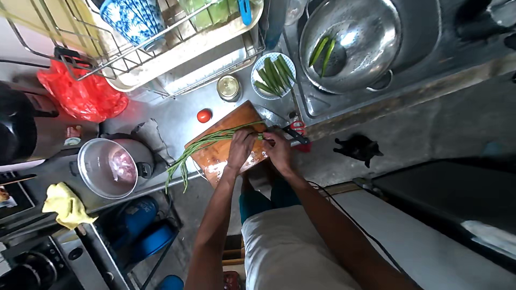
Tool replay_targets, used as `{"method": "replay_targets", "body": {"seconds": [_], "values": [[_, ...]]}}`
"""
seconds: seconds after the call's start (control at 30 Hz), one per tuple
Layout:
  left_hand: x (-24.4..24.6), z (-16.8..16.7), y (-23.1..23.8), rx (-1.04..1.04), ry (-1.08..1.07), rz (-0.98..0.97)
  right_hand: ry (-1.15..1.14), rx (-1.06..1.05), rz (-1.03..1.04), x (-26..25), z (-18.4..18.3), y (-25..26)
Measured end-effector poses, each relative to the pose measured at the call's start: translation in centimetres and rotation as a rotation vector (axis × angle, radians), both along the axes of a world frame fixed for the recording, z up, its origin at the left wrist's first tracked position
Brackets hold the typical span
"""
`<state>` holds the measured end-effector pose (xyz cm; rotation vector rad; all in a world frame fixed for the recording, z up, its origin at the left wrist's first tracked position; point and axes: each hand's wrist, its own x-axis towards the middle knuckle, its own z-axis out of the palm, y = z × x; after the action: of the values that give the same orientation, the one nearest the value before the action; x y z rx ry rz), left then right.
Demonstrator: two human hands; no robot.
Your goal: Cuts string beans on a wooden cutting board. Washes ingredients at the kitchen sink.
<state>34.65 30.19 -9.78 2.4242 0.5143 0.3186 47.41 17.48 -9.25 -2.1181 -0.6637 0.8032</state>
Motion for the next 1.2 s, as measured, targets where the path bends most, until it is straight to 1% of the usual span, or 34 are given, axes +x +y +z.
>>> {"method": "replay_targets", "body": {"seconds": [0.1,0.17,0.23,0.3,0.37,0.4,0.5,0.67,0.73,0.8,0.83,0.87,0.97,1.03,1.07,1.13,1.2], "values": [[0.1,0.3,0.1,0.02,-0.002,-0.02,-0.006,0.043,-0.003,0.2,-0.4,0.0],[0.1,0.2,0.3,0.032,-0.004,-0.036,-0.022,0.05,0.031,0.3,-0.5,0.1],[0.5,-0.2,0.7,0.016,0.0,-0.045,-0.087,0.055,0.094,0.3,-0.4,0.2],[0.9,-1.6,1.3,-0.009,-0.005,-0.038,-0.171,0.054,0.131,0.2,-0.7,0.5],[0.8,-1.1,1.7,-0.016,0.019,-0.012,-0.217,0.058,0.14,0.1,-0.9,0.7],[0.7,-0.5,1.9,-0.006,0.057,0.007,-0.229,0.057,0.144,0.0,-0.9,0.7],[0.8,-1.4,3.3,0.045,0.13,0.014,-0.249,0.056,0.154,0.0,-1.0,0.6],[-0.6,-2.0,3.8,0.087,0.098,-0.037,-0.271,0.075,0.16,0.2,-1.2,0.7],[-1.4,-0.8,3.2,0.093,0.096,-0.037,-0.276,0.085,0.167,0.2,-1.3,0.6],[-2.4,1.3,2.1,0.076,0.114,-0.024,-0.28,0.099,0.188,0.1,-1.4,0.6],[-2.8,1.7,1.7,0.078,0.113,-0.015,-0.285,0.109,0.199,0.1,-1.4,0.8],[-3.1,1.4,1.5,0.086,0.106,-0.003,-0.294,0.119,0.211,0.1,-1.5,1.0],[-3.9,-1.2,1.3,0.129,0.08,0.059,-0.305,0.154,0.278,0.1,-1.4,1.5],[-4.2,-2.1,1.0,0.149,0.094,0.111,-0.292,0.161,0.31,0.3,-1.4,1.7],[-4.3,-2.3,0.9,0.153,0.106,0.13,-0.257,0.147,0.296,0.3,-1.0,1.9],[-4.4,-2.2,0.6,0.154,0.119,0.153,-0.188,0.112,0.191,0.1,0.1,2.0],[-4.4,-2.3,0.3,0.161,0.122,0.169,-0.185,0.075,0.09,-0.7,0.2,1.9]]}}
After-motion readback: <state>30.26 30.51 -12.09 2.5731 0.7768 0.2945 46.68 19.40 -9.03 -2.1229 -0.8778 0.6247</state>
